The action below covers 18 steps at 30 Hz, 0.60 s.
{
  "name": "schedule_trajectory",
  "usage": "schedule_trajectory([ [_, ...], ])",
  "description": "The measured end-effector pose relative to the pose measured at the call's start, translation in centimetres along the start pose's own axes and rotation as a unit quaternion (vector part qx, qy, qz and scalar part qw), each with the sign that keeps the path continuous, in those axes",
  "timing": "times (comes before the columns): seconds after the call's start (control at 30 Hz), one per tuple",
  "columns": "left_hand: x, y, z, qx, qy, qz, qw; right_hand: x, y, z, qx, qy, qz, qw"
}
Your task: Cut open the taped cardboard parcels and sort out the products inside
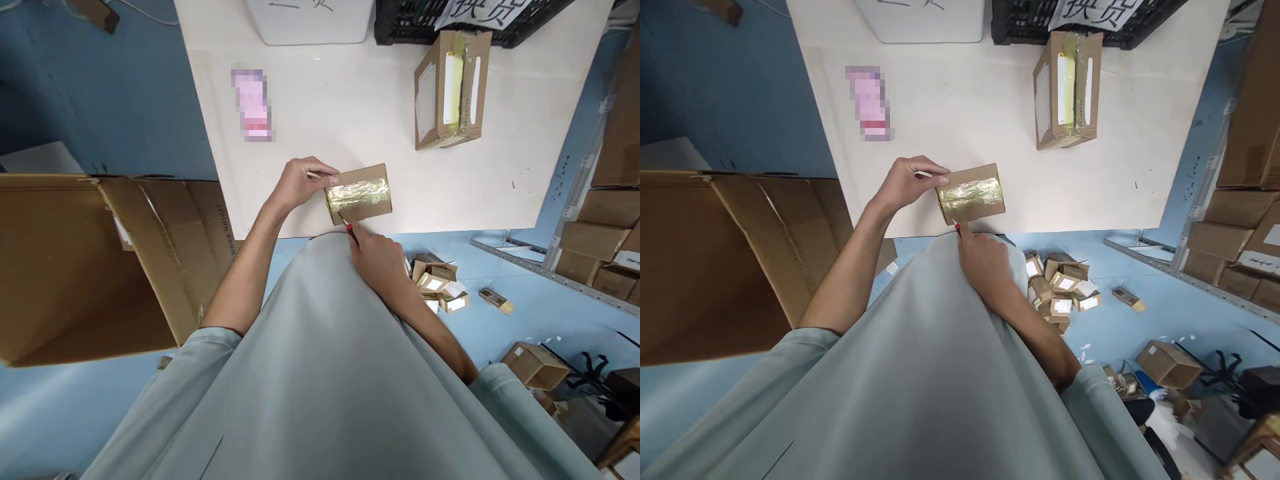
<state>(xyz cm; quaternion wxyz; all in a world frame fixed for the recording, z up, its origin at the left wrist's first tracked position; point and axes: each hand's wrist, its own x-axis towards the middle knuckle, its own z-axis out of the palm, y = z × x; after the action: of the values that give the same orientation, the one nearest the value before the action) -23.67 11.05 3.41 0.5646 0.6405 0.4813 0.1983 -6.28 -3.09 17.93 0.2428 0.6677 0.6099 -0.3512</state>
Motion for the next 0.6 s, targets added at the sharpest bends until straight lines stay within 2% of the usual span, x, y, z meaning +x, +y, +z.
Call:
schedule_trajectory([
  [0.13, -0.7, 1.4, 0.7, 0.084, 0.012, 0.032, 0.996, -0.3, 5.2, -0.5, 0.052, 0.098, 0.068, 0.992],
  [0.2, -1.2, 2.7, 2.3, 0.149, 0.04, 0.071, 0.986, 0.2, 7.9, -0.2, 0.093, 0.131, 0.093, 0.983],
  [0.3, -1.5, 4.2, 6.2, 0.211, 0.055, 0.132, 0.967, 1.2, 10.9, 0.3, 0.141, 0.16, 0.114, 0.97],
  [0.37, -1.6, 4.4, 8.8, 0.221, 0.047, 0.159, 0.961, 1.7, 11.8, 0.4, 0.156, 0.169, 0.114, 0.966],
  [0.43, -1.4, 4.0, 10.6, 0.224, 0.049, 0.171, 0.958, 2.1, 11.9, 0.2, 0.169, 0.169, 0.099, 0.966],
  [0.5, -1.2, 3.4, 11.4, 0.228, 0.06, 0.176, 0.956, 2.5, 11.6, 0.0, 0.177, 0.167, 0.077, 0.967],
  [0.6, -0.9, 2.7, 11.5, 0.232, 0.073, 0.18, 0.953, 3.2, 10.7, -0.3, 0.175, 0.163, 0.047, 0.97],
])
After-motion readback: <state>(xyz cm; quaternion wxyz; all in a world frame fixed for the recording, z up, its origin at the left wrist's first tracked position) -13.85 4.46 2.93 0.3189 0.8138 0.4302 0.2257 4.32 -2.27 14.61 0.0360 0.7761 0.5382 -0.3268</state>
